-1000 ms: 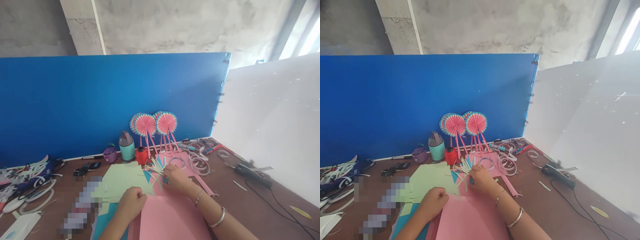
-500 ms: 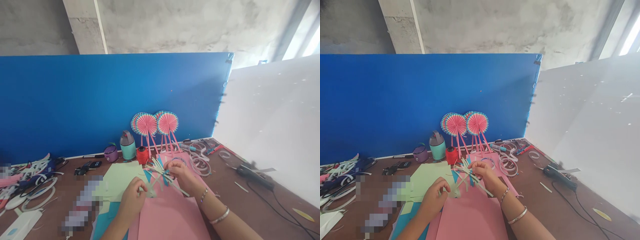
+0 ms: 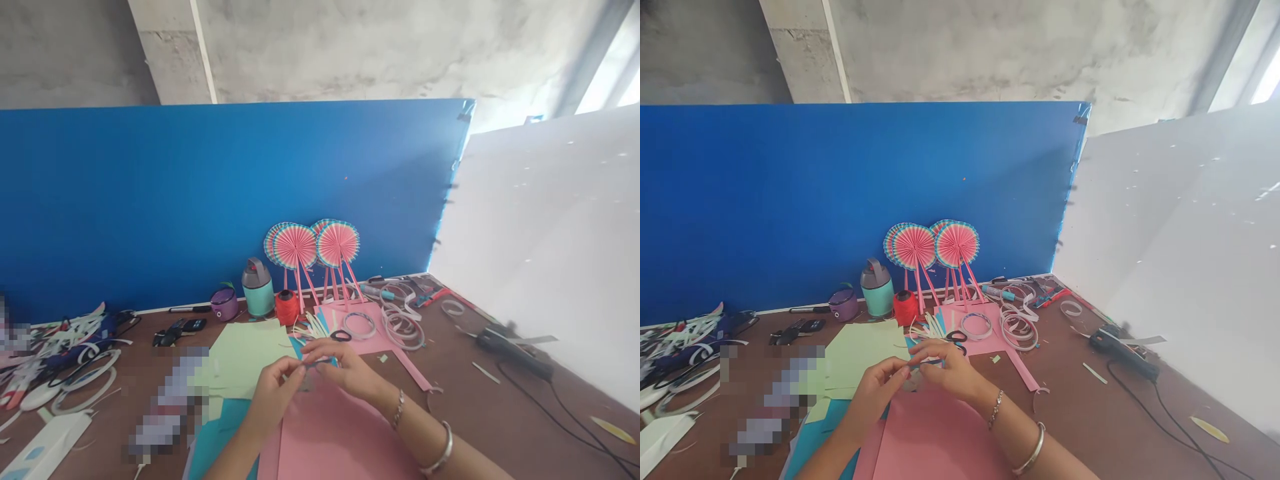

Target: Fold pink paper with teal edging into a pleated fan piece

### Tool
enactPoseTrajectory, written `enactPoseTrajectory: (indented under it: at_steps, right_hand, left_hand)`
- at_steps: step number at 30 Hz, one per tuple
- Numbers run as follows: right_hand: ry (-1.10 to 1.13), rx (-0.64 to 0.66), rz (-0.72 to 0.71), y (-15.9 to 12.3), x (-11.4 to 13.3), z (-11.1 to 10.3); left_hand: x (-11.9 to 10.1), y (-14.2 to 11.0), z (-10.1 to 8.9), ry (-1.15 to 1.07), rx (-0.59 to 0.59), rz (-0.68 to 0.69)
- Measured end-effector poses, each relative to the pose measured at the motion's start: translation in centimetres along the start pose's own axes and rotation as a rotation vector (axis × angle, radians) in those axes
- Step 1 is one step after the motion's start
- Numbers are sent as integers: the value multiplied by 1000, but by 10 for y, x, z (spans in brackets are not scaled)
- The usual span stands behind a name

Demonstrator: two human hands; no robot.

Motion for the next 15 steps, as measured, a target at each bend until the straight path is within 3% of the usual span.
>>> enactPoseTrajectory:
  at_steps: [7,15]
  right_hand:
    - [-159,13,78,1,-3,-4]
    - [-121,94,197,3,-4,-16]
  left_hand:
    - [-6,1,-11,59,-73,-4]
    - [-8,5,-21,138,-133,-99]
Point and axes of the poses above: each hand's wrist, its own y-axis towards the middle knuckle, its own z-axis out of the palm, x = y × z, the point moved 1 cm from there along y, towards the middle knuckle, and after that the axes turned 3 degrees about z, right-handed, at the moved point
